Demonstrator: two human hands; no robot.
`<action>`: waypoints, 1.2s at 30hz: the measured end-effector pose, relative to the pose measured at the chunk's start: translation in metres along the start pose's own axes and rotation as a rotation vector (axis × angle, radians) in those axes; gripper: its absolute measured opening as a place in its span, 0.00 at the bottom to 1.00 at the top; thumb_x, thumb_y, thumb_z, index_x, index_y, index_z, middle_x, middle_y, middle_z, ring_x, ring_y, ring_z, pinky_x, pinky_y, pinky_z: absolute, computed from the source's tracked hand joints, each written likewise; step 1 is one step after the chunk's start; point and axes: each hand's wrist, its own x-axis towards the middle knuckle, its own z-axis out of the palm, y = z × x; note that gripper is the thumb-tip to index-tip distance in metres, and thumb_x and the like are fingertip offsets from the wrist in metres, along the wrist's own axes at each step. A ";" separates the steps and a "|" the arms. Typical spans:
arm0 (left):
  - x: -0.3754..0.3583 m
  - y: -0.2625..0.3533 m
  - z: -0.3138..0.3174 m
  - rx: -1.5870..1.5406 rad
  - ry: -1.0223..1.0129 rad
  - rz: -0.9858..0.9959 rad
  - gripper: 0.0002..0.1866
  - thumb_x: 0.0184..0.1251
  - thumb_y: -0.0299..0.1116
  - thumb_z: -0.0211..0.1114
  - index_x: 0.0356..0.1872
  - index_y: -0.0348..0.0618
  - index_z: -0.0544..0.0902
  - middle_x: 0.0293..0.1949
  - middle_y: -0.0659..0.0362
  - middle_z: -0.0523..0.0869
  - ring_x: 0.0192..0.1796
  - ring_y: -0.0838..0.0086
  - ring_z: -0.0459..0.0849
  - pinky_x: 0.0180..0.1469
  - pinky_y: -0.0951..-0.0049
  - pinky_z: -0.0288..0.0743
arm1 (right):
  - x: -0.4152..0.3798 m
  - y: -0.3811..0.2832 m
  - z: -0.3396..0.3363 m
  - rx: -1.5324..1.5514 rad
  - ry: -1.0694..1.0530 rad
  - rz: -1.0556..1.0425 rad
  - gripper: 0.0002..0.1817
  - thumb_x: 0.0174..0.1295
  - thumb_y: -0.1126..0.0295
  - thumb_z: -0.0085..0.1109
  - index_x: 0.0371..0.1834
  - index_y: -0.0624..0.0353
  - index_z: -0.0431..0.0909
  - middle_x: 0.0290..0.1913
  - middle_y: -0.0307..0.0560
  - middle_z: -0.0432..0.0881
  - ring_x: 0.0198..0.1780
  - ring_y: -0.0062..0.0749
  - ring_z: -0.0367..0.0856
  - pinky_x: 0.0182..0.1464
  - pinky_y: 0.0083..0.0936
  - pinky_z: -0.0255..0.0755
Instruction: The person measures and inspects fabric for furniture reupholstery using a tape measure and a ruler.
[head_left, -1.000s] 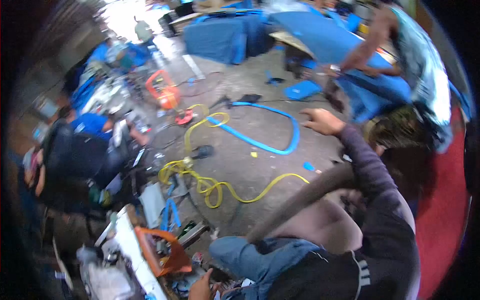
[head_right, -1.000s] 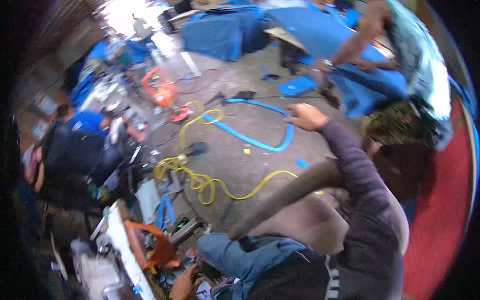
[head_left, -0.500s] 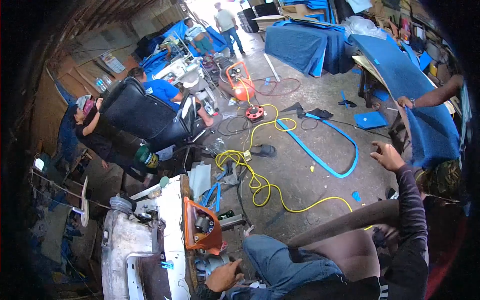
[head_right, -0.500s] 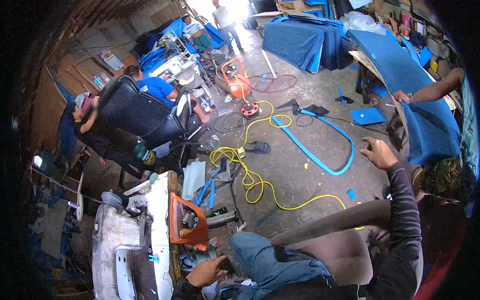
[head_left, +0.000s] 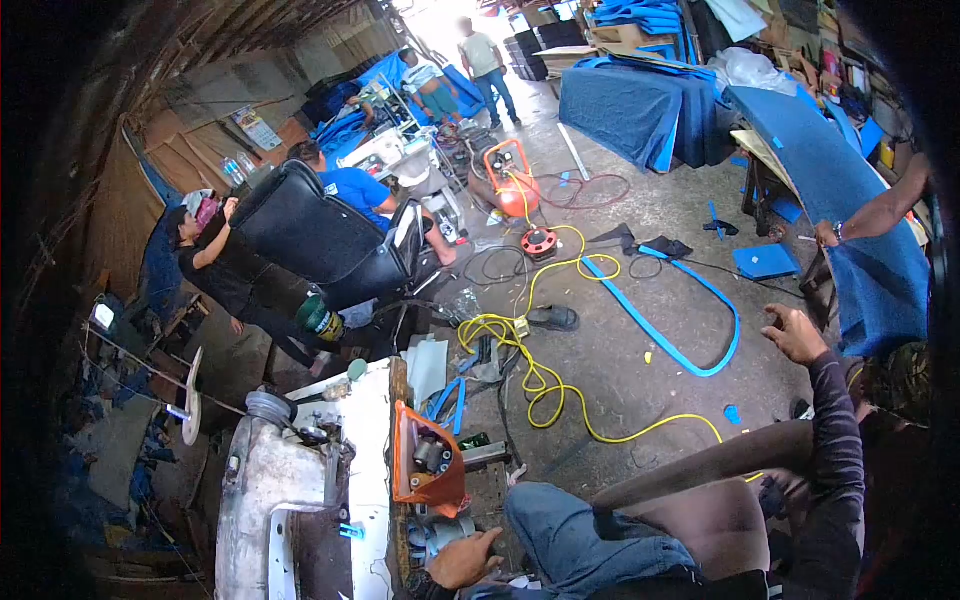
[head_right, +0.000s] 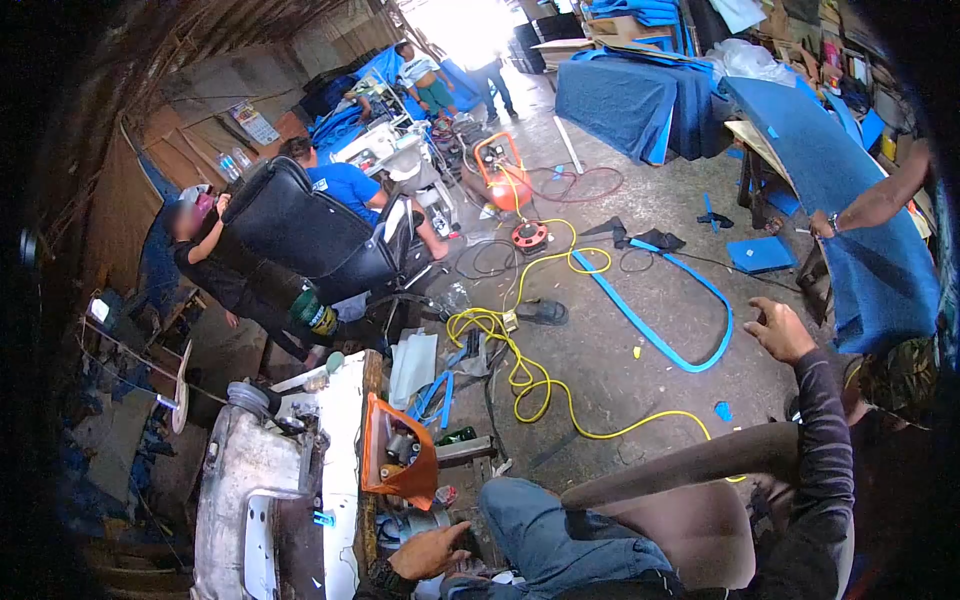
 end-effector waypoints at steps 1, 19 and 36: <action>0.001 0.000 -0.001 -0.002 -0.015 -0.008 0.34 0.75 0.52 0.59 0.74 0.45 0.63 0.53 0.38 0.82 0.53 0.40 0.83 0.54 0.48 0.78 | 0.000 0.000 -0.001 -0.005 0.004 0.000 0.26 0.59 0.66 0.67 0.59 0.70 0.77 0.36 0.64 0.87 0.40 0.51 0.88 0.46 0.40 0.79; 0.004 -0.008 0.015 0.027 0.064 -0.013 0.34 0.72 0.46 0.62 0.74 0.42 0.64 0.52 0.40 0.83 0.50 0.42 0.84 0.51 0.50 0.80 | 0.005 0.007 0.007 0.114 -0.002 0.014 0.24 0.57 0.73 0.67 0.57 0.71 0.76 0.24 0.58 0.80 0.26 0.39 0.82 0.33 0.35 0.73; 0.010 -0.035 0.026 0.011 0.097 0.138 0.30 0.71 0.27 0.66 0.73 0.42 0.69 0.63 0.41 0.80 0.58 0.48 0.83 0.53 0.52 0.78 | 0.002 0.013 0.013 -0.166 0.018 -0.036 0.28 0.62 0.54 0.64 0.60 0.60 0.77 0.44 0.66 0.86 0.50 0.61 0.84 0.52 0.50 0.77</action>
